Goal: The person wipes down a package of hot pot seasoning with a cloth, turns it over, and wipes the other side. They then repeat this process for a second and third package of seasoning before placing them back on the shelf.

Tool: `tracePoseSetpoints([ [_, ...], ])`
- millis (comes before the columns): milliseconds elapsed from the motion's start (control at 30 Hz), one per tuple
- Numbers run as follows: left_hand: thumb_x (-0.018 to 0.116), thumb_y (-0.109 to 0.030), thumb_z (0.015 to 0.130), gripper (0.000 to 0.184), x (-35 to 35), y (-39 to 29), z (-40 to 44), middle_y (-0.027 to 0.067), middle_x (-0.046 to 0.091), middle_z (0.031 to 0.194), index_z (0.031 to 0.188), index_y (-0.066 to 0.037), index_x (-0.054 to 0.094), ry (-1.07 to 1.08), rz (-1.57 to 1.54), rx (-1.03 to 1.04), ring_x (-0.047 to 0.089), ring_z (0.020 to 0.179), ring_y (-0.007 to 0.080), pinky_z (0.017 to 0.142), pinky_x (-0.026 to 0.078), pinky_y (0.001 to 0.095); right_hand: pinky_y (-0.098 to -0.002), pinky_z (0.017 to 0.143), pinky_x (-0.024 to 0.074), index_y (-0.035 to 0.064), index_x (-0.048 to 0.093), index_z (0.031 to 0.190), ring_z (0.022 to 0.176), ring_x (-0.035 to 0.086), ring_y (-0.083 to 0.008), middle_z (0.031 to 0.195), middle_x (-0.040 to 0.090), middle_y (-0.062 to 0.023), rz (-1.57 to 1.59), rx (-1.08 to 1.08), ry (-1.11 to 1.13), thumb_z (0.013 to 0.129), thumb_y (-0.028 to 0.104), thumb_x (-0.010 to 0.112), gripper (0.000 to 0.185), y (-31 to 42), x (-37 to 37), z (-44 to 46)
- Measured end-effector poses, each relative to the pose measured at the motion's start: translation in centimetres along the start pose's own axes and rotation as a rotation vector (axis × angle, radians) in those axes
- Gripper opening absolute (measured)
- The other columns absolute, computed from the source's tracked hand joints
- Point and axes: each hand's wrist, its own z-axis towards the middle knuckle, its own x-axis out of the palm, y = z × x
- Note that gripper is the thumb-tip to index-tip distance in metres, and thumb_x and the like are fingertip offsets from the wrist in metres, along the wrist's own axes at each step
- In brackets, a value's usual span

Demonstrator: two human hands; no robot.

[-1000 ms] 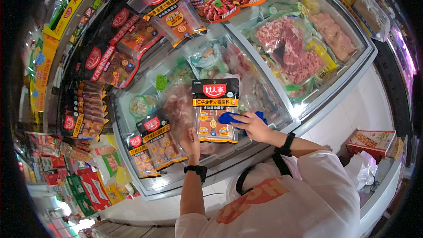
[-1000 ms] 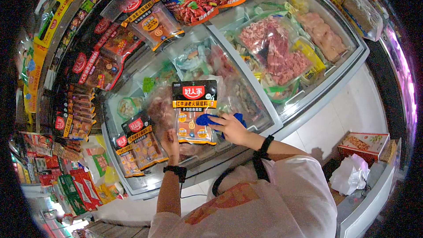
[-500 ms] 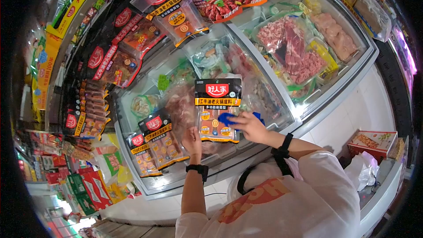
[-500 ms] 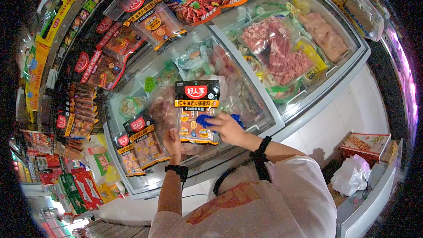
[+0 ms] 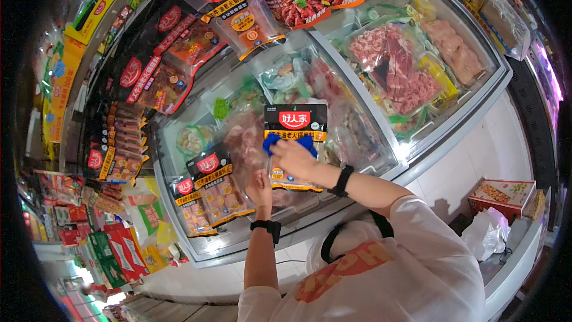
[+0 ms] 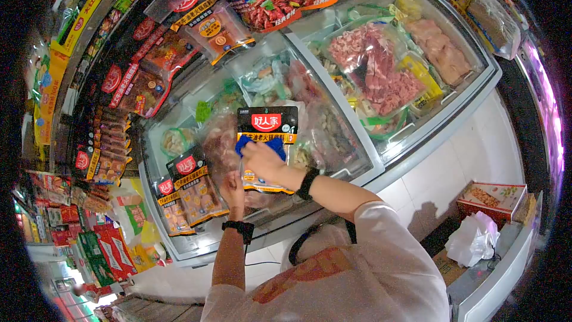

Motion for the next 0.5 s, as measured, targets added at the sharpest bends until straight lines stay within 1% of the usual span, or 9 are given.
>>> tracePoseSetpoints([
  [33, 0.063, -0.017, 0.087, 0.011, 0.3, 0.6, -0.2, 0.0106, 0.058, 0.070, 0.081, -0.007, 0.064, -0.020, -0.021, -0.019, 0.058, 0.069, 0.0319, 0.065, 0.046, 0.0418, -0.0343, 0.082, 0.0420, 0.0093, 0.070, 0.086, 0.101, 0.051, -0.0216, 0.102, 0.062, -0.0026, 0.014, -0.063, 0.054, 0.075, 0.014, 0.060, 0.016, 1.1, 0.3, 0.4],
  [167, 0.064, -0.013, 0.085, 0.007, 0.0, 0.7, -0.2, 0.0105, 0.057, 0.069, 0.081, -0.007, 0.064, -0.001, 0.035, -0.025, 0.057, 0.068, 0.0325, 0.064, 0.045, 0.0425, -0.0346, 0.082, 0.0423, 0.0100, 0.067, 0.087, 0.099, 0.052, -0.0213, 0.098, 0.060, -0.0035, 0.006, -0.204, 0.213, 0.073, 0.018, 0.063, 0.017, 1.8, 0.5, 1.6],
  [233, 0.064, -0.013, 0.085, 0.006, -0.9, -1.8, 0.2, 0.0102, 0.057, 0.069, 0.081, -0.008, 0.063, -0.013, 0.020, -0.013, 0.056, 0.067, 0.0317, 0.063, 0.045, 0.0423, -0.0336, 0.083, 0.0412, 0.0119, 0.068, 0.085, 0.098, 0.052, -0.0208, 0.096, 0.061, -0.0019, -0.131, 0.082, 0.086, 0.073, 0.019, 0.062, 0.015, -0.1, 0.5, 3.1],
  [267, 0.064, -0.012, 0.085, 0.006, -1.4, -2.9, 0.4, 0.0099, 0.057, 0.068, 0.081, -0.008, 0.063, -0.020, 0.005, 0.005, 0.055, 0.065, 0.0309, 0.063, 0.044, 0.0421, -0.0342, 0.082, 0.0419, 0.0134, 0.068, 0.085, 0.098, 0.052, -0.0204, 0.092, 0.062, -0.0011, -0.187, 0.124, -0.107, 0.074, 0.020, 0.061, 0.015, -0.7, 0.8, 3.6],
  [300, 0.064, -0.012, 0.085, 0.006, -1.4, -2.6, 0.3, 0.0099, 0.057, 0.068, 0.081, -0.008, 0.063, -0.022, 0.007, 0.004, 0.055, 0.065, 0.0309, 0.063, 0.044, 0.0421, -0.0342, 0.082, 0.0419, 0.0134, 0.068, 0.085, 0.098, 0.052, -0.0204, 0.092, 0.062, -0.0011, -0.186, 0.121, -0.108, 0.074, 0.020, 0.061, 0.015, -0.4, 0.9, 3.6],
  [367, 0.065, -0.014, 0.086, 0.007, -1.3, -2.1, 0.3, 0.0089, 0.056, 0.067, 0.081, -0.009, 0.063, 0.054, 0.034, -0.098, 0.053, 0.063, 0.0287, 0.062, 0.043, 0.0412, -0.0348, 0.080, 0.0429, 0.0133, 0.069, 0.087, 0.097, 0.053, -0.0200, 0.091, 0.062, -0.0005, -0.277, 0.024, 0.030, 0.074, 0.022, 0.061, 0.018, 0.7, 1.3, 3.4],
  [400, 0.065, -0.014, 0.086, 0.007, -1.1, -1.5, 0.2, 0.0089, 0.056, 0.067, 0.081, -0.009, 0.063, 0.055, 0.031, -0.095, 0.053, 0.063, 0.0287, 0.062, 0.043, 0.0412, -0.0359, 0.079, 0.0441, 0.0139, 0.069, 0.086, 0.097, 0.053, -0.0200, 0.091, 0.062, -0.0009, -0.208, -0.038, 0.170, 0.074, 0.023, 0.060, 0.018, 1.7, 1.6, 2.8],
  [467, 0.064, -0.016, 0.088, 0.010, -0.7, -0.4, 0.1, 0.0081, 0.054, 0.065, 0.080, -0.010, 0.064, 0.006, 0.073, 0.002, 0.052, 0.061, 0.0276, 0.062, 0.043, 0.0406, -0.0360, 0.080, 0.0447, 0.0145, 0.070, 0.084, 0.096, 0.054, -0.0202, 0.089, 0.063, -0.0011, -0.121, -0.177, 0.266, 0.074, 0.023, 0.060, 0.016, 3.8, 1.4, 0.8],
  [500, 0.064, -0.016, 0.088, 0.010, -0.8, -0.9, 0.2, 0.0081, 0.054, 0.065, 0.080, -0.010, 0.064, 0.006, 0.071, 0.007, 0.052, 0.061, 0.0276, 0.062, 0.043, 0.0406, -0.0379, 0.082, 0.0459, 0.0142, 0.070, 0.082, 0.096, 0.055, -0.0218, 0.087, 0.063, -0.0018, 0.024, -0.160, 0.109, 0.072, 0.018, 0.061, 0.015, 4.0, 2.4, -0.4],
])
